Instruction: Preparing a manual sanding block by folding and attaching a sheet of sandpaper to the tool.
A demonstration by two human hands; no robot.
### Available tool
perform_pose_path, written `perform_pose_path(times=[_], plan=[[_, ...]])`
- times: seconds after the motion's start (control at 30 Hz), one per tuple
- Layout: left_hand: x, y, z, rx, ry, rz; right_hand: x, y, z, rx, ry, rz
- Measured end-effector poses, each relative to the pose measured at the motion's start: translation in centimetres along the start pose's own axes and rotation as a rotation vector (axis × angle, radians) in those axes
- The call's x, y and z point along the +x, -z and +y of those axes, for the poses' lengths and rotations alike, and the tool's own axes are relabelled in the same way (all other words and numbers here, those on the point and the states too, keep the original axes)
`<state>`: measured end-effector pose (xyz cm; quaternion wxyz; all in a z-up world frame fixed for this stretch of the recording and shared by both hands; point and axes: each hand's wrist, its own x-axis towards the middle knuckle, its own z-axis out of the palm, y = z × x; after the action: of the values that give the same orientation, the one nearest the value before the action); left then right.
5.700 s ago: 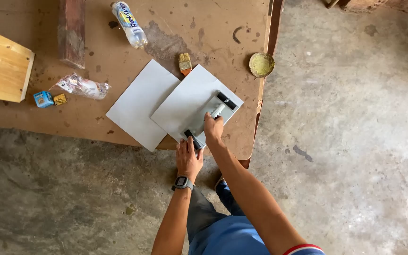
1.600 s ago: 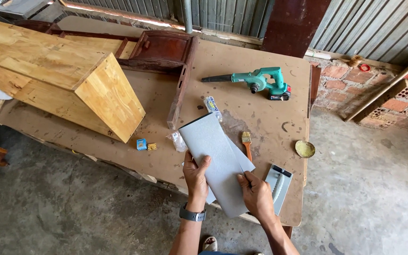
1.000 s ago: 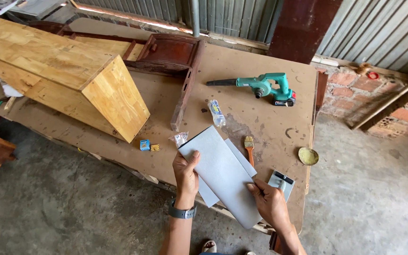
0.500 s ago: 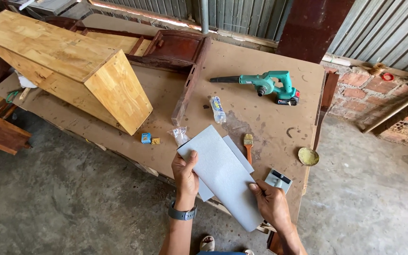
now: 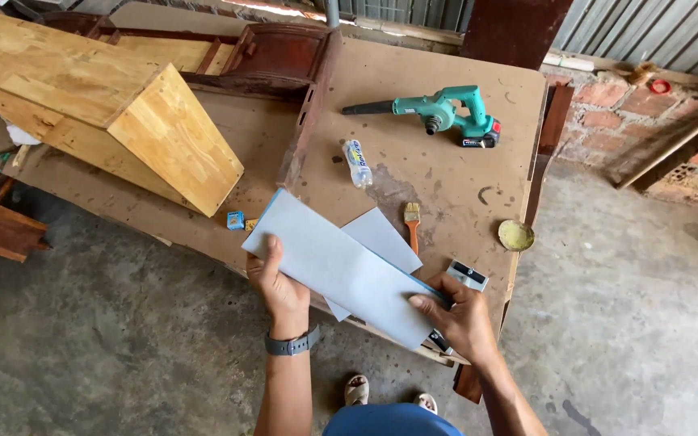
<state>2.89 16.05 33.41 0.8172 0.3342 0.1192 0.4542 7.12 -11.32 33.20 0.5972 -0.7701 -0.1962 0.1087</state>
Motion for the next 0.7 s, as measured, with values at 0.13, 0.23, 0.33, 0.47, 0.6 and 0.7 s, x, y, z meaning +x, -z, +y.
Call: perform_pose_path(times=[0.13, 0.23, 0.33, 0.47, 0.6, 0.7], plan=[[0.3, 4.3, -1.1, -0.086, 0.106, -0.039, 0.2, -0.2, 1.8, 0.023, 0.004, 0.268], [1.1, 6.7, 0.4, -0.077, 0.151, -0.147, 0.5, 1.2, 2.6, -0.036, -0.009, 0.273], [1.5, 3.5, 5.8, 0.416, 0.107, -0.47, 1.1, 2.5, 1.9, -0.031, 0.089, 0.248], [3.0, 3.1, 7.1, 0.625, 0.086, -0.67, 2.4, 3.1, 0.9, -0.04, 0.165, 0.223], [4.0, 4.5, 5.0, 0.629, -0.024, -0.636, 3.8, 3.5, 0.2, -0.106, 0.211, 0.202], [3.5, 4.6, 4.5, 0.72, -0.177, -0.546, 4.3, 3.6, -0.5, -0.117, 0.225, 0.215]])
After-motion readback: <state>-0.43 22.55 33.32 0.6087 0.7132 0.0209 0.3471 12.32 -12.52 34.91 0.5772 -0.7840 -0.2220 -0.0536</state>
